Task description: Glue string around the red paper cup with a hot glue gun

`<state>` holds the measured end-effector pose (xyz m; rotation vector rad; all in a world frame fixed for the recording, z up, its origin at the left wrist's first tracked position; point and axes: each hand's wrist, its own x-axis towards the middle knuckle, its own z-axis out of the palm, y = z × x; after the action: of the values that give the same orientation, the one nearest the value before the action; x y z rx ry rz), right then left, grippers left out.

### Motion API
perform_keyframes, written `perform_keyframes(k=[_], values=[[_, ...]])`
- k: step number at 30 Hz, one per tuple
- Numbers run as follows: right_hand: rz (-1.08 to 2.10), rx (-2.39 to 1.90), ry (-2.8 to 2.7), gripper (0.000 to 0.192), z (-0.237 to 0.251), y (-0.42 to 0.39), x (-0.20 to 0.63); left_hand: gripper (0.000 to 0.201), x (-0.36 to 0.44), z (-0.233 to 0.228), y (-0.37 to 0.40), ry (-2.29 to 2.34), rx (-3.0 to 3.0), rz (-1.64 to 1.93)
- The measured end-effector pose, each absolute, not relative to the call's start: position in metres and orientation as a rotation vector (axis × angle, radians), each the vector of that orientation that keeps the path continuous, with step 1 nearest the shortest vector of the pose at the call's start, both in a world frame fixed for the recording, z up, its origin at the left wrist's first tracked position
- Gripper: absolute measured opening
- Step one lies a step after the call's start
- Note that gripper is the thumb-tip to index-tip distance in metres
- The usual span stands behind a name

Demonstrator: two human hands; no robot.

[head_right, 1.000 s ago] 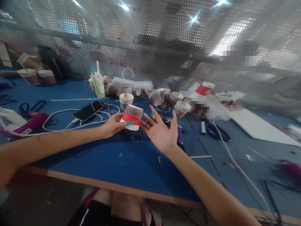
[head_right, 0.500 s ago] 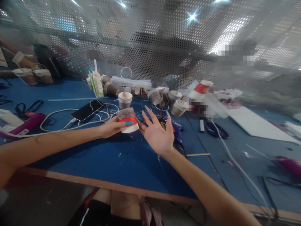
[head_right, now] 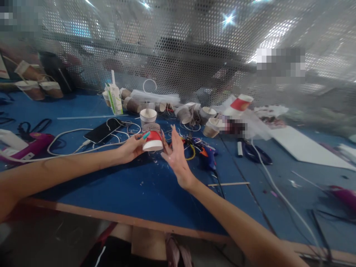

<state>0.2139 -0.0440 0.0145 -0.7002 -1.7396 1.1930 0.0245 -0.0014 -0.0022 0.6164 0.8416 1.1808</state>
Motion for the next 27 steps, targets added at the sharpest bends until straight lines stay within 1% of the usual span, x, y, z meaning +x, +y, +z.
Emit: perform_keyframes(k=[3, 5, 7, 11, 13, 14, 15, 17, 18, 19, 20, 21, 23, 27], values=[[1.074, -0.648, -1.830, 0.091, 0.011, -0.048, 0.214, 0.023, 0.025, -0.004, -0.003, 0.764, 0.651, 1.148], [0.993, -0.615, -1.922, 0.089, 0.011, -0.049, 0.215, 0.022, 0.025, -0.002, -0.005, 0.698, 0.663, 1.109], [0.944, -0.593, -2.007, 0.091, 0.011, -0.049, 0.215, 0.029, 0.024, 0.000, -0.009, 0.624, 0.660, 1.064], [0.926, -0.684, -2.077, 0.103, 0.008, -0.047, 0.214, 0.042, 0.023, 0.003, -0.013, 0.527, 0.723, 0.983], [0.959, -0.704, -2.047, 0.102, 0.009, -0.047, 0.212, 0.050, 0.024, 0.003, -0.014, 0.495, 0.785, 0.948], [0.986, -0.699, -2.007, 0.095, 0.011, -0.047, 0.212, 0.053, 0.025, 0.003, -0.014, 0.482, 0.803, 0.940], [1.007, -0.687, -1.954, 0.084, 0.014, -0.047, 0.212, 0.055, 0.026, 0.003, -0.014, 0.475, 0.806, 0.943], [0.961, -0.662, -1.804, 0.047, 0.021, -0.044, 0.216, 0.052, 0.026, 0.004, -0.013, 0.486, 0.778, 0.980], [0.871, -0.684, -1.709, 0.028, 0.025, -0.040, 0.220, 0.050, 0.026, 0.004, -0.012, 0.504, 0.759, 1.005], [0.761, -0.712, -1.617, 0.017, 0.030, -0.035, 0.226, 0.046, 0.025, 0.005, -0.012, 0.528, 0.742, 1.023], [0.615, -0.786, -1.499, 0.014, 0.035, -0.028, 0.235, 0.042, 0.024, 0.006, -0.011, 0.552, 0.732, 1.028], [0.492, -0.907, -1.401, 0.014, 0.040, -0.020, 0.244, 0.038, 0.022, 0.006, -0.011, 0.566, 0.728, 1.020], [0.426, -1.017, -1.339, 0.015, 0.052, -0.003, 0.266, 0.032, 0.019, 0.007, -0.009, 0.546, 0.734, 0.963], [0.488, -1.210, -1.385, 0.038, 0.076, 0.019, 0.302, 0.029, 0.013, 0.005, -0.004, 0.432, 0.691, 0.798]])
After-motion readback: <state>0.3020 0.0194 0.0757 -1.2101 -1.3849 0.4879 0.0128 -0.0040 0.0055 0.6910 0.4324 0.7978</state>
